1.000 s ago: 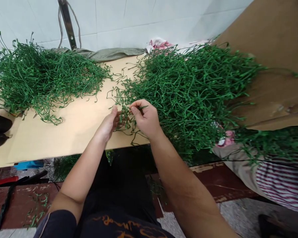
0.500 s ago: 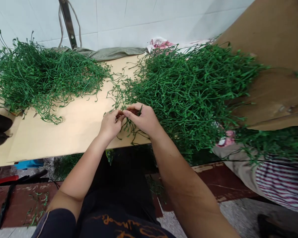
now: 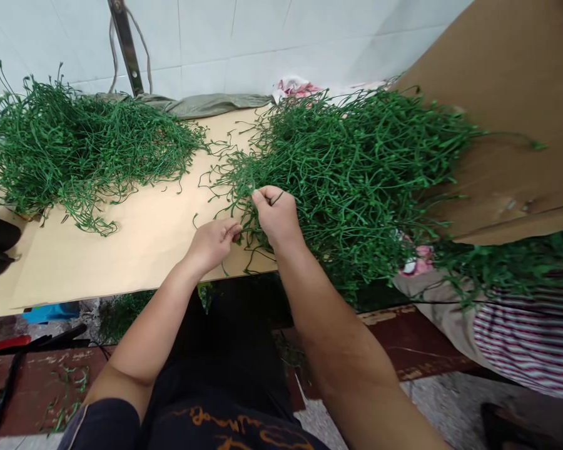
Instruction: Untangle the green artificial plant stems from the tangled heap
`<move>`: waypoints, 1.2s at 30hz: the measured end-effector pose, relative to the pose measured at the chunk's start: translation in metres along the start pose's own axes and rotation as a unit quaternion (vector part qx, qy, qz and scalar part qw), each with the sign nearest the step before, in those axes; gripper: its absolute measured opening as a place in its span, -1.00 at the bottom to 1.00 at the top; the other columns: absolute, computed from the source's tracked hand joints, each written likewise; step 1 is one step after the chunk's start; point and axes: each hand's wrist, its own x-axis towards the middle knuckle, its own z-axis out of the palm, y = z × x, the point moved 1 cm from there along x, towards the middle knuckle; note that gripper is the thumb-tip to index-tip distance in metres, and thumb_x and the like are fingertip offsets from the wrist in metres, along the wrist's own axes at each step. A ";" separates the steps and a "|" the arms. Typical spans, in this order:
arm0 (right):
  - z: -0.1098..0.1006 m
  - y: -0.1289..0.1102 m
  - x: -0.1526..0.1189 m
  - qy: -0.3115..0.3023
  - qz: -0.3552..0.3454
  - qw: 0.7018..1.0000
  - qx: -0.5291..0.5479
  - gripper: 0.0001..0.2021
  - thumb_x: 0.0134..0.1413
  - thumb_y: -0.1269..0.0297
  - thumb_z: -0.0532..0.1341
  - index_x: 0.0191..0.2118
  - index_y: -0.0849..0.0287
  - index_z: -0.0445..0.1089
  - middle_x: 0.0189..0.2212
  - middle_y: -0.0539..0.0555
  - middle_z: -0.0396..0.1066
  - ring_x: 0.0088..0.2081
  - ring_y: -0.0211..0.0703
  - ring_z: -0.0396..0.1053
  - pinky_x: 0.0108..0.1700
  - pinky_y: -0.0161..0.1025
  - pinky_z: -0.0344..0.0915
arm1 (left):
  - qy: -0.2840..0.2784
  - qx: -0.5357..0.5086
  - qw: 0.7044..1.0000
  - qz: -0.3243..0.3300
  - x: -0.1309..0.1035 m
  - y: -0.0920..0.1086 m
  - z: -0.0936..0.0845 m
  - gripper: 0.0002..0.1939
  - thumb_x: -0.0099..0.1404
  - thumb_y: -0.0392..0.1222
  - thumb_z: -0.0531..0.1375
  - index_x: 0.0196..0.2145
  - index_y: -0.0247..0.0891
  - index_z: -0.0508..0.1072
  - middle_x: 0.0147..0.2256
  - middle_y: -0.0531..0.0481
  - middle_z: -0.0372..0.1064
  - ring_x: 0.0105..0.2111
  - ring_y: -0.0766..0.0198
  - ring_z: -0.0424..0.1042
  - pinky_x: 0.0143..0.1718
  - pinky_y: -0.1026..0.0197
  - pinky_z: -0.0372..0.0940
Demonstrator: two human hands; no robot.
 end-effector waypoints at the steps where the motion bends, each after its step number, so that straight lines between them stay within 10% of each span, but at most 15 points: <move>1: 0.003 -0.001 0.001 0.008 0.013 1.000 0.014 -0.75 -0.03 0.28 0.10 -0.64 0.15 0.10 -0.69 -0.08 -0.06 -0.59 -0.36 -0.10 -0.52 -0.30 -0.08 | 0.006 0.000 1.000 0.007 0.000 0.002 0.000 -0.68 0.27 -0.17 -0.06 -0.60 -0.26 0.22 -0.58 0.06 0.25 -0.51 0.35 0.23 -0.41 0.30 0.09; 6: 0.015 -0.017 0.015 -0.004 0.050 0.996 0.079 -0.70 -0.03 0.30 0.14 -0.66 0.15 0.04 -0.70 -0.07 -0.02 -0.61 -0.39 -0.06 -0.56 -0.33 -0.05 | 0.060 -0.012 0.998 0.015 -0.009 0.014 -0.008 -0.65 0.30 -0.14 -0.12 -0.60 -0.26 0.18 -0.59 0.06 0.19 -0.52 0.37 0.20 -0.41 0.31 0.09; 12: -0.011 -0.015 0.048 0.147 0.145 0.967 0.150 -0.72 0.07 0.25 0.08 -0.59 0.14 0.04 -0.67 -0.10 0.01 -0.68 -0.43 -0.07 -0.66 -0.37 -0.04 | -0.005 -0.039 0.996 0.081 -0.040 0.029 -0.014 -0.67 0.26 -0.16 -0.09 -0.62 -0.27 0.20 -0.62 0.07 0.15 -0.52 0.39 0.17 -0.42 0.32 0.09; 17: -0.018 -0.025 0.035 0.022 0.035 0.986 0.161 -0.66 -0.05 0.16 0.22 -0.64 0.16 0.09 -0.77 -0.14 -0.05 -0.73 -0.46 -0.12 -0.72 -0.41 -0.12 | 0.102 -0.170 0.978 -0.061 -0.027 0.005 -0.018 -0.70 0.24 -0.09 -0.03 -0.53 -0.30 0.31 -0.61 0.10 0.12 -0.57 0.43 0.09 -0.48 0.34 0.05; 25: -0.022 -0.027 0.023 0.008 0.034 0.983 0.178 -0.72 -0.12 0.18 0.27 -0.58 0.18 0.17 -0.77 -0.14 0.06 -0.73 -0.46 0.00 -0.71 -0.43 -0.07 | 0.103 -0.191 0.973 -0.075 -0.020 -0.008 -0.016 -0.73 0.22 -0.10 0.03 -0.39 -0.33 0.43 -0.60 0.09 0.19 -0.59 0.45 0.07 -0.54 0.35 0.03; 30: -0.028 -0.028 0.023 0.005 0.021 0.987 0.160 -0.74 -0.13 0.19 0.27 -0.56 0.19 0.19 -0.72 -0.10 0.16 -0.71 -0.45 0.07 -0.69 -0.41 -0.01 | -0.044 -0.061 0.997 0.034 -0.028 0.009 0.012 -0.74 0.26 -0.12 0.02 -0.35 -0.28 0.45 -0.40 0.00 0.43 -0.39 0.35 0.35 -0.32 0.31 0.22; 36: -0.040 -0.032 0.023 -0.006 -0.032 0.993 0.110 -0.77 -0.11 0.16 0.25 -0.53 0.19 0.26 -0.69 -0.07 0.17 -0.67 -0.41 0.10 -0.66 -0.38 0.02 | -0.209 0.113 0.955 0.179 -0.033 0.042 0.058 -0.66 0.29 -0.08 -0.03 -0.18 -0.30 0.43 -0.25 -0.10 0.44 -0.22 0.21 0.39 -0.18 0.20 0.28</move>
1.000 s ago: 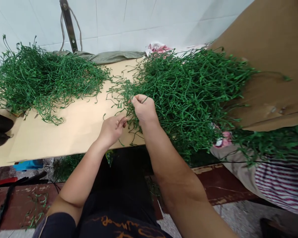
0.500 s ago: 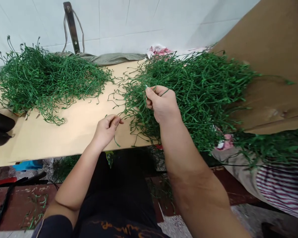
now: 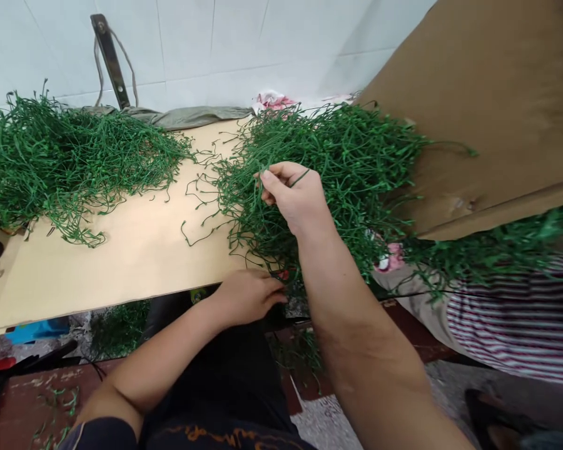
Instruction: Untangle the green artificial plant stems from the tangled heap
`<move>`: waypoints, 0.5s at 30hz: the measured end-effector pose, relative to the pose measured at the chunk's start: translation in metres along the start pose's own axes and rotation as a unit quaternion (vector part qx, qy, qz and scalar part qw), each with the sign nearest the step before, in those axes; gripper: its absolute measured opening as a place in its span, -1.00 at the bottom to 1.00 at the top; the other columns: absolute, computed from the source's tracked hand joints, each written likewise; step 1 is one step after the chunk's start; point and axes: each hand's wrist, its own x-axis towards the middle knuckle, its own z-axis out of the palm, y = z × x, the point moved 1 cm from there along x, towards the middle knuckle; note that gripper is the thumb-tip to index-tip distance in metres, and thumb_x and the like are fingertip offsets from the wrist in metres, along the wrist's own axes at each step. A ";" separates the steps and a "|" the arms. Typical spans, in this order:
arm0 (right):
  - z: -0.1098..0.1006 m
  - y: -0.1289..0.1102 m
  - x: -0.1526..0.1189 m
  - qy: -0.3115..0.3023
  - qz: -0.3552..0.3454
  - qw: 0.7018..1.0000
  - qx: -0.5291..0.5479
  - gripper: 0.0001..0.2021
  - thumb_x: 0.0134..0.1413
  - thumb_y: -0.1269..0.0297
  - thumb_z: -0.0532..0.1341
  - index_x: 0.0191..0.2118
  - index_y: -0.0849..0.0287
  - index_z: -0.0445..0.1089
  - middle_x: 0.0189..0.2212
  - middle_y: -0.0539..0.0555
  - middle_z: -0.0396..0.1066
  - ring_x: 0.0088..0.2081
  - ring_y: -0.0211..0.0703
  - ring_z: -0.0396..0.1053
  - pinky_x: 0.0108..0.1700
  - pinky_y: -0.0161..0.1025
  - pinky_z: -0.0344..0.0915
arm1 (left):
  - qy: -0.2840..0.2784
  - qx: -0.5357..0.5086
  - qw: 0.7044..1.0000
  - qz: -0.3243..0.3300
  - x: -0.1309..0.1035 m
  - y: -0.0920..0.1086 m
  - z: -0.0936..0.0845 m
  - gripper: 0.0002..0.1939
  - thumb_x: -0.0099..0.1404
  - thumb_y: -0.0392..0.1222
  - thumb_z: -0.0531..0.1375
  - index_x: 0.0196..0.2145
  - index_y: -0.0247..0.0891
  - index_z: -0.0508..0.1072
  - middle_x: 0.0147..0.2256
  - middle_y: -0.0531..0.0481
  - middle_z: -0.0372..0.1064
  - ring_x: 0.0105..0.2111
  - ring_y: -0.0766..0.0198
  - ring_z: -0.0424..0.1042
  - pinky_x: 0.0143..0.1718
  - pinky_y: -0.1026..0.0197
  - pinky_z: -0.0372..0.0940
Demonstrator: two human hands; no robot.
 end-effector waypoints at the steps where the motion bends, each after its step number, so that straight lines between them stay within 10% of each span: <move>1: -0.002 0.000 -0.001 -0.006 -0.010 1.000 -0.009 -0.77 -0.10 0.16 0.25 -0.53 0.19 0.26 -0.69 -0.07 0.15 -0.67 -0.41 0.10 -0.65 -0.37 0.02 | -0.012 0.013 1.000 0.007 0.003 0.004 0.003 -0.65 0.28 -0.07 -0.01 -0.14 -0.31 0.41 -0.21 -0.12 0.43 -0.19 0.18 0.39 -0.16 0.18 0.29; 8: -0.009 0.003 -0.004 -0.015 -0.051 0.997 -0.049 -0.75 -0.05 0.18 0.21 -0.58 0.18 0.21 -0.68 -0.07 0.07 -0.66 -0.41 0.03 -0.61 -0.33 0.00 | 0.057 -0.011 0.997 -0.040 0.002 0.002 -0.007 -0.68 0.30 -0.17 -0.03 -0.13 -0.33 0.41 -0.18 -0.13 0.42 -0.16 0.20 0.39 -0.11 0.16 0.29; 15: -0.006 -0.004 -0.014 -0.073 -0.059 0.991 -0.098 -0.84 0.01 0.34 0.13 -0.55 0.20 0.23 -0.67 -0.07 0.05 -0.62 -0.38 0.02 -0.56 -0.32 -0.03 | 0.412 -0.122 0.890 -0.151 0.002 -0.037 -0.057 -0.70 0.17 -0.13 0.13 -0.16 -0.32 0.36 -0.18 -0.14 0.34 -0.26 0.28 0.33 -0.32 0.26 0.29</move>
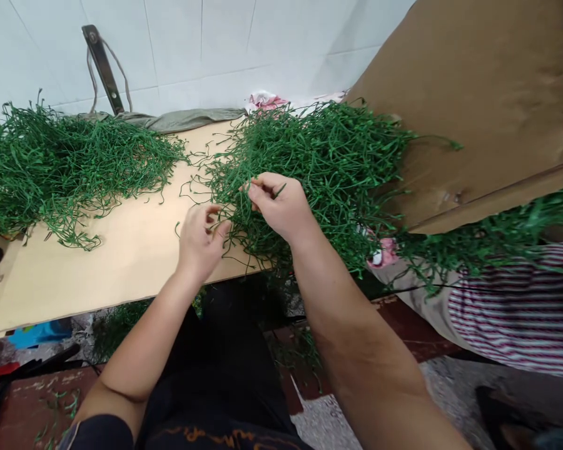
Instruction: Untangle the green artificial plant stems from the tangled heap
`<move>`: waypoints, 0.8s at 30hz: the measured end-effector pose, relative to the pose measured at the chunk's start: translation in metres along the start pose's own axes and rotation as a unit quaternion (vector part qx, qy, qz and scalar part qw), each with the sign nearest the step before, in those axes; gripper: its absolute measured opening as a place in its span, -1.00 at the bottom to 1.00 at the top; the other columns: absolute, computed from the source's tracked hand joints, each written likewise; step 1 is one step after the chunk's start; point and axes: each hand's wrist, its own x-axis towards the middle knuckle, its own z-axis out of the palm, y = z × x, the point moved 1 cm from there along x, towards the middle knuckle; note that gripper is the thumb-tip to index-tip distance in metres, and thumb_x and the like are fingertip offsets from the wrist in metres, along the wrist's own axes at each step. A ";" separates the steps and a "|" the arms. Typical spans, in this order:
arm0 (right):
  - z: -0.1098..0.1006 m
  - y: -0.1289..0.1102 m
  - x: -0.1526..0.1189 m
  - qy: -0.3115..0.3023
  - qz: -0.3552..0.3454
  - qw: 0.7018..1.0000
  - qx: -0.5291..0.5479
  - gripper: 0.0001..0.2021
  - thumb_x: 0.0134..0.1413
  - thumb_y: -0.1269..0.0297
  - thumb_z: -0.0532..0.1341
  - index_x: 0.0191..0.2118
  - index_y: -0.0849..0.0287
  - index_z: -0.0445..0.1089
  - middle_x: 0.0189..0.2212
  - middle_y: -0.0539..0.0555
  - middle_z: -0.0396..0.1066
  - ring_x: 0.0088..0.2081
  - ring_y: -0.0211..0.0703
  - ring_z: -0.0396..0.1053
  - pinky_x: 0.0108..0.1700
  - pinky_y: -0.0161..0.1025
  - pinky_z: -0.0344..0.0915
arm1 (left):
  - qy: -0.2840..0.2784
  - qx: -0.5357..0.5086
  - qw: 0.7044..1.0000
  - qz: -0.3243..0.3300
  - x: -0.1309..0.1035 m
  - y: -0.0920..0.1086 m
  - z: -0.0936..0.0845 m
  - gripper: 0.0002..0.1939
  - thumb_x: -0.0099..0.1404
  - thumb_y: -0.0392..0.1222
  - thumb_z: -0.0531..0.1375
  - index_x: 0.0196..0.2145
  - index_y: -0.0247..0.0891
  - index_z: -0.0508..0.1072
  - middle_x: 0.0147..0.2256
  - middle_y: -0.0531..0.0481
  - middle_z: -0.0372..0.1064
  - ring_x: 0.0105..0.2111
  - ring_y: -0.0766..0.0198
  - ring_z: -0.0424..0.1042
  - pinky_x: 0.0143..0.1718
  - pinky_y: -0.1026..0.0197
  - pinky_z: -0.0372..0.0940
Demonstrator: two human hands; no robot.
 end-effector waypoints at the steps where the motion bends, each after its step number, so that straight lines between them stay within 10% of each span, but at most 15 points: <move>1: 0.002 -0.002 -0.002 -0.012 -0.003 1.000 -0.008 -0.82 0.01 0.36 0.12 -0.57 0.20 0.22 -0.67 -0.06 0.04 -0.61 -0.38 0.01 -0.54 -0.32 -0.03 | 0.034 -0.021 0.999 -0.023 0.009 -0.004 -0.002 -0.64 0.14 -0.12 0.16 -0.12 -0.33 0.33 -0.13 -0.17 0.30 -0.25 0.28 0.32 -0.33 0.27 0.29; 9: 0.018 0.000 -0.007 -0.049 -0.006 0.999 -0.019 -0.87 -0.02 0.35 0.13 -0.53 0.22 0.25 -0.64 -0.06 0.11 -0.56 -0.37 0.03 -0.48 -0.33 0.02 | -0.117 -0.111 0.984 -0.072 0.024 -0.018 0.004 -0.78 0.24 -0.18 0.01 -0.46 -0.32 0.36 -0.59 0.07 0.24 -0.56 0.43 0.21 -0.47 0.35 0.16; 16: 0.028 0.008 -0.003 -0.079 0.076 0.989 0.104 -0.67 -0.15 0.02 0.23 -0.60 0.22 0.31 -0.58 0.01 0.29 -0.48 -0.31 0.21 -0.40 -0.31 0.16 | -0.139 0.080 0.987 0.017 0.013 -0.010 -0.007 -0.77 0.23 -0.27 -0.01 -0.54 -0.28 0.32 -0.53 0.03 0.31 -0.46 0.35 0.28 -0.36 0.30 0.17; 24: 0.030 0.019 0.002 0.032 0.086 0.991 0.093 -0.80 -0.08 0.32 0.20 -0.64 0.21 0.27 -0.69 -0.06 0.16 -0.61 -0.39 0.04 -0.55 -0.35 0.00 | -0.209 0.217 0.953 0.023 0.003 0.000 -0.007 -0.77 0.21 -0.31 -0.05 -0.44 -0.25 0.38 -0.45 -0.02 0.41 -0.40 0.25 0.35 -0.37 0.26 0.18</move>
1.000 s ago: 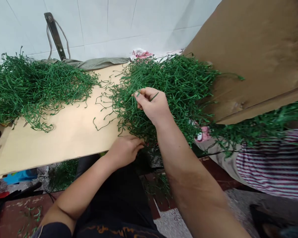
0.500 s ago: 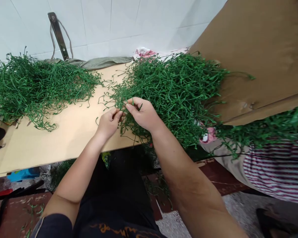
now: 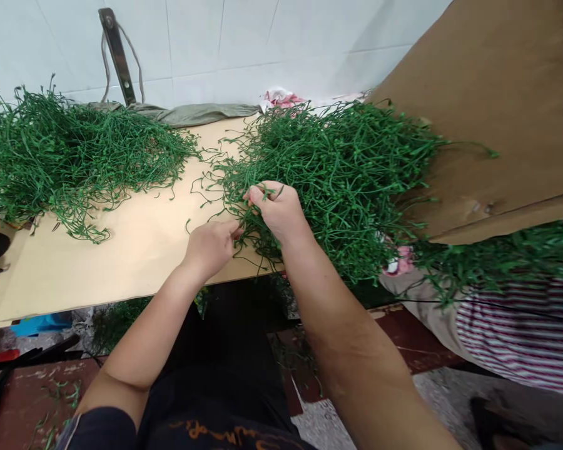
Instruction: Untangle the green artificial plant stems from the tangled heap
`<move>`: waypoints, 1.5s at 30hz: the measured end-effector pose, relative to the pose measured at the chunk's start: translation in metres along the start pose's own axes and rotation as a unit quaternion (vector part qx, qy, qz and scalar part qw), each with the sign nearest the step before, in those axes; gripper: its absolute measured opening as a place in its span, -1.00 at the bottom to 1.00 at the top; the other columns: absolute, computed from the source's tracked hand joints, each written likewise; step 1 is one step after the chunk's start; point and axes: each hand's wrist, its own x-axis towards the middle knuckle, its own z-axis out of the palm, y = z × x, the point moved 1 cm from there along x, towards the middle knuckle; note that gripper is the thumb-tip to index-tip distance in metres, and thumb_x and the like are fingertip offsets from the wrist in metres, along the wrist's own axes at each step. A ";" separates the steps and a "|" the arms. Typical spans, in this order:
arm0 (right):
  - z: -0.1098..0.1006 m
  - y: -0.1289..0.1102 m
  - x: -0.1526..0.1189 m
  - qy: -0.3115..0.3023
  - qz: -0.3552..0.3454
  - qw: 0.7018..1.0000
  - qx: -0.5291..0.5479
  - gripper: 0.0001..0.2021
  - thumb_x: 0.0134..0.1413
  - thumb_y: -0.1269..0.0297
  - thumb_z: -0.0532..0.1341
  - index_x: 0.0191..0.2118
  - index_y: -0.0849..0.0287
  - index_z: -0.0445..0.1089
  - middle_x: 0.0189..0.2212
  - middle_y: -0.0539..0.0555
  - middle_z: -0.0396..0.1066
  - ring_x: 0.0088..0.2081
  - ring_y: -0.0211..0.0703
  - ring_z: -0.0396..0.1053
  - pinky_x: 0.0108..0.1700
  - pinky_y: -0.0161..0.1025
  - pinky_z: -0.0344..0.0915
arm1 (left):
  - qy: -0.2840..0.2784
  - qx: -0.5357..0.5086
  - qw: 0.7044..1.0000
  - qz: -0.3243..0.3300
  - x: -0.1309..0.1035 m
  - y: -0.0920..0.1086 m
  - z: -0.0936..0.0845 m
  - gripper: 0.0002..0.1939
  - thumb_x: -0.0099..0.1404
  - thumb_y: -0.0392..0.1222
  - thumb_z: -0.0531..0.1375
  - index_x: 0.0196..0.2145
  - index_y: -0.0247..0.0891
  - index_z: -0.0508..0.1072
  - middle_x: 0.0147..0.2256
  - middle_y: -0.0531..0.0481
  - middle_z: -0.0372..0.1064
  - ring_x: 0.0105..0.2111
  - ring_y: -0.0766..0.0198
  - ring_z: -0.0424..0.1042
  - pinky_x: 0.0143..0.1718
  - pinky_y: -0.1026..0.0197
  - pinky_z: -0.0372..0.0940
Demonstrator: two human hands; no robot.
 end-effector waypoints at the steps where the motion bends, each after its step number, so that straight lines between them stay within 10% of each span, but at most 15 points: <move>1: 0.002 -0.001 0.000 0.015 -0.004 1.000 -0.015 -0.79 -0.06 0.37 0.17 -0.65 0.20 0.25 -0.70 -0.07 0.13 -0.62 -0.39 0.01 -0.56 -0.35 -0.03 | -0.006 0.006 1.000 -0.002 -0.001 0.001 0.000 -0.77 0.21 -0.31 -0.06 -0.43 -0.25 0.38 -0.44 -0.02 0.41 -0.40 0.24 0.36 -0.37 0.25 0.18; 7: 0.019 -0.001 0.010 0.057 -0.012 0.997 -0.055 -0.75 -0.03 0.50 0.10 -0.67 0.20 0.18 -0.71 -0.08 0.06 -0.62 -0.38 -0.04 -0.55 -0.34 -0.04 | 0.023 -0.062 0.997 -0.028 -0.018 0.011 0.001 -0.77 0.21 -0.33 -0.08 -0.48 -0.25 0.33 -0.48 0.02 0.39 -0.46 0.31 0.34 -0.40 0.29 0.16; 12: -0.008 0.008 0.033 0.219 0.007 0.975 0.022 -0.76 0.03 0.33 0.10 -0.60 0.16 0.11 -0.67 -0.11 0.02 -0.63 -0.41 -0.04 -0.57 -0.38 0.04 | -0.107 -0.133 0.965 0.199 -0.057 0.037 0.015 -0.80 0.14 -0.38 -0.01 -0.48 -0.24 0.39 -0.54 0.06 0.41 -0.49 0.34 0.34 -0.42 0.31 0.16; 19: -0.014 -0.020 0.015 0.004 -0.008 1.000 0.027 -0.67 -0.15 0.03 0.25 -0.58 0.17 0.21 -0.70 -0.08 0.11 -0.66 -0.42 0.05 -0.63 -0.38 0.07 | -0.043 -0.184 0.981 0.052 -0.042 0.032 0.004 -0.70 0.30 -0.14 -0.05 -0.47 -0.27 0.37 -0.55 0.04 0.37 -0.51 0.37 0.32 -0.45 0.34 0.17; 25: -0.020 -0.027 0.009 -0.034 -0.022 0.999 0.006 -0.70 -0.16 0.04 0.26 -0.57 0.19 0.30 -0.68 -0.06 0.14 -0.63 -0.40 0.06 -0.57 -0.35 0.06 | -0.031 -0.162 0.983 0.076 -0.041 0.029 0.018 -0.80 0.27 -0.15 0.01 -0.33 -0.25 0.39 -0.37 -0.01 0.43 -0.35 0.30 0.38 -0.28 0.25 0.24; 32: -0.025 -0.034 -0.001 -0.060 -0.038 0.997 -0.013 -0.65 -0.20 0.00 0.26 -0.62 0.20 0.27 -0.69 -0.07 0.11 -0.61 -0.41 -0.01 -0.55 -0.35 0.01 | 0.183 -0.200 0.963 -0.009 -0.015 0.018 0.029 -0.43 0.13 0.05 0.14 0.00 -0.35 0.17 0.00 -0.29 0.14 -0.01 0.11 0.21 -0.07 0.08 0.22; 45: -0.023 -0.018 0.004 0.009 -0.012 1.000 -0.017 -0.78 -0.12 0.36 0.20 -0.68 0.21 0.24 -0.73 -0.07 0.12 -0.64 -0.40 0.00 -0.58 -0.36 -0.01 | 0.016 -0.329 0.944 -0.027 -0.001 0.032 0.023 -0.64 0.29 -0.16 -0.07 -0.63 -0.27 0.21 -0.64 0.07 0.23 -0.53 0.39 0.24 -0.36 0.31 0.16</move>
